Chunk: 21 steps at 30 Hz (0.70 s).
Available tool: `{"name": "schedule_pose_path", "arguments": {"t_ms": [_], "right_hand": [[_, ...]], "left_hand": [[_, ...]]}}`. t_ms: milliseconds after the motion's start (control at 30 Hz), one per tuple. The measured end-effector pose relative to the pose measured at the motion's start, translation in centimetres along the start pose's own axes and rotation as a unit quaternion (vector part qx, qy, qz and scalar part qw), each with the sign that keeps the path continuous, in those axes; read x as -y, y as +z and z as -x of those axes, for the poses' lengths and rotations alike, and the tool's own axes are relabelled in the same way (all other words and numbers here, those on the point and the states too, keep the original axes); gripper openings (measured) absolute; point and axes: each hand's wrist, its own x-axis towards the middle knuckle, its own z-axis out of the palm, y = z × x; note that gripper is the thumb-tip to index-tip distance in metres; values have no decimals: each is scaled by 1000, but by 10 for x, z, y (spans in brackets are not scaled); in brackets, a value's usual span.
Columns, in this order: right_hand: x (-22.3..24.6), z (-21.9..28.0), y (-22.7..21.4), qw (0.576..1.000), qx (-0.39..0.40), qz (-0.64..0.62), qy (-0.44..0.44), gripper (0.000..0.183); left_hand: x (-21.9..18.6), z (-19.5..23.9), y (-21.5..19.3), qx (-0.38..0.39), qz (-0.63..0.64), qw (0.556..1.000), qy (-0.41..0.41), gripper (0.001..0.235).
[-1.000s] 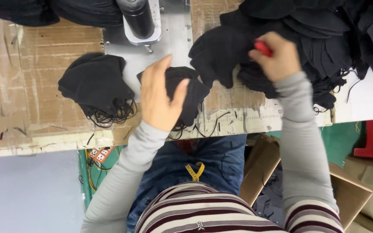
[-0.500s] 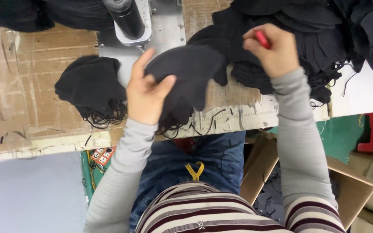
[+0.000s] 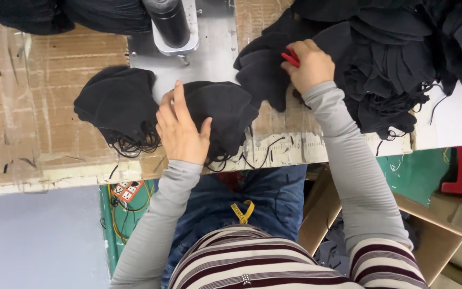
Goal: Trimming and sorting components of black fabric face masks at a production workstation.
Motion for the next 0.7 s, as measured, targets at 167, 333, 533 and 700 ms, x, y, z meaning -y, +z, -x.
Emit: {"name": "schedule_pose_path", "arguments": {"t_ms": [167,333,533,700], "right_hand": [[-8,2,-4,1000,-23,-8,-12,29],[13,4,-17,999,29,-17,-42,39],[7,3,-13,994,102,25,5,40],[-22,-1,-56,989,6,-141,-41,31]], "left_hand": [[-6,5,-8,-66,40,994,80,83],[-11,4,-15,-81,80,987,109,69],[-18,1,-33,-104,121,980,116,56],[-18,-12,-32,-47,239,968,66,42]]}}
